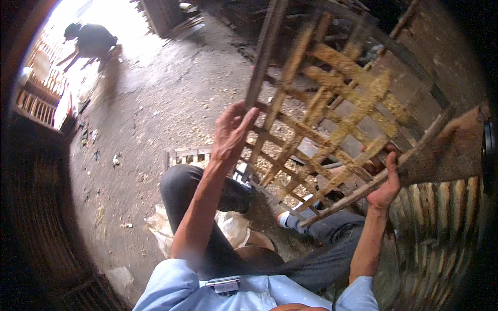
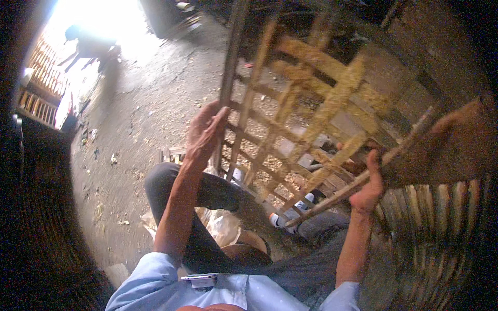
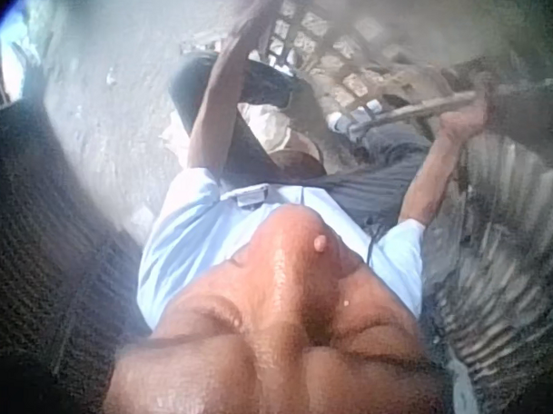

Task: The person sits on the floor and uses a small tool to scrape and clean a wooden lattice frame. They repeatedly scrape the surface and edges of the frame, removing debris and adjusting their grip throughout the process.

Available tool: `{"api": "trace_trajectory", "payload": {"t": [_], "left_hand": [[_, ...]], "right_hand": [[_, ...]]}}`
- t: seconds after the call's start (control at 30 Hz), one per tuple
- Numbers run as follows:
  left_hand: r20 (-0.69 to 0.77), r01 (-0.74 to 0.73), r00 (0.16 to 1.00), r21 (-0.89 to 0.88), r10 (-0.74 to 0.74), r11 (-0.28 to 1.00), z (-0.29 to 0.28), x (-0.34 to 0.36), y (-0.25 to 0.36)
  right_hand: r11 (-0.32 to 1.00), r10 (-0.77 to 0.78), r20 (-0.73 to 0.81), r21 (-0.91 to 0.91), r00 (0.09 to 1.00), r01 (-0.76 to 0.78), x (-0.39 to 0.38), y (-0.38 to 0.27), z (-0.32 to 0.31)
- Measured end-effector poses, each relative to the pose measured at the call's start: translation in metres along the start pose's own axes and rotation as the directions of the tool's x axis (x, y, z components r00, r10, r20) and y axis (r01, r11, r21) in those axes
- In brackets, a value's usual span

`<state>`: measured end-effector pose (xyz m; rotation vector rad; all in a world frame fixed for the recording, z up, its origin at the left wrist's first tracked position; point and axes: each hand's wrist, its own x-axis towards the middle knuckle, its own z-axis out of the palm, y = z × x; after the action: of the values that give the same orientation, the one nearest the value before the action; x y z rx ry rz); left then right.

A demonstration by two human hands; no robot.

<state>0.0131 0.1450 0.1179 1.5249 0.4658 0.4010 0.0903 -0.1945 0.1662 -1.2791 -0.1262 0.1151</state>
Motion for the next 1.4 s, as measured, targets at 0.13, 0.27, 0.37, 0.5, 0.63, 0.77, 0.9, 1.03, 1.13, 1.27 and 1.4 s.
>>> {"api": "trace_trajectory", "payload": {"t": [0.13,0.27,0.37,0.5,0.63,0.77,0.9,1.03,1.13,1.27,1.4], "left_hand": [[-0.133,0.03,0.989,-0.24,-0.063,0.97,-0.002,-0.006,0.009],[-0.223,0.006,0.974,-0.195,-0.05,0.981,0.0,-0.006,-0.004],[-0.268,0.006,0.961,-0.217,-0.065,0.976,0.0,-0.005,-0.005],[-0.37,0.027,0.918,-0.297,-0.141,0.955,-0.019,-0.004,0.005],[-0.409,0.052,0.879,-0.429,-0.246,0.902,-0.036,0.005,-0.001],[-0.387,0.049,0.873,-0.535,-0.297,0.844,-0.05,0.005,-0.008],[-0.305,0.097,0.876,-0.648,-0.373,0.756,-0.051,0.007,-0.019],[-0.209,0.13,0.882,-0.753,-0.421,0.646,-0.045,0.007,-0.031],[-0.215,0.097,0.872,-0.805,-0.44,0.586,-0.036,0.005,-0.036],[-0.097,0.137,0.889,-0.876,-0.448,0.462,-0.023,0.008,-0.059],[0.043,0.148,0.923,-0.956,-0.383,0.252,0.007,-0.002,-0.055]], "right_hand": [[0.991,-0.132,-0.051,0.003,0.99,0.133,0.0,0.004,0.009],[0.961,-0.224,0.015,-0.16,0.974,0.224,0.001,-0.013,0.025],[0.948,-0.294,0.184,-0.069,0.938,0.311,0.008,-0.012,0.018],[0.875,-0.194,0.095,-0.434,0.977,0.216,0.005,-0.02,0.035],[0.613,-0.166,0.201,-0.746,0.965,0.261,0.013,-0.008,0.023],[0.435,-0.247,0.25,-0.835,0.936,0.338,0.015,-0.007,0.028],[0.896,-0.111,0.075,-0.424,0.991,0.132,0.01,-0.027,0.021],[0.93,-0.187,0.145,0.346,0.972,0.127,0.015,-0.03,0.013],[0.91,-0.225,0.392,0.412,0.892,0.049,0.008,-0.003,0.031],[0.981,-0.06,0.233,-0.166,0.971,0.101,-0.018,0.02,0.058],[0.997,0.033,0.037,0.063,0.999,-0.035,-0.012,0.0,0.049]]}}
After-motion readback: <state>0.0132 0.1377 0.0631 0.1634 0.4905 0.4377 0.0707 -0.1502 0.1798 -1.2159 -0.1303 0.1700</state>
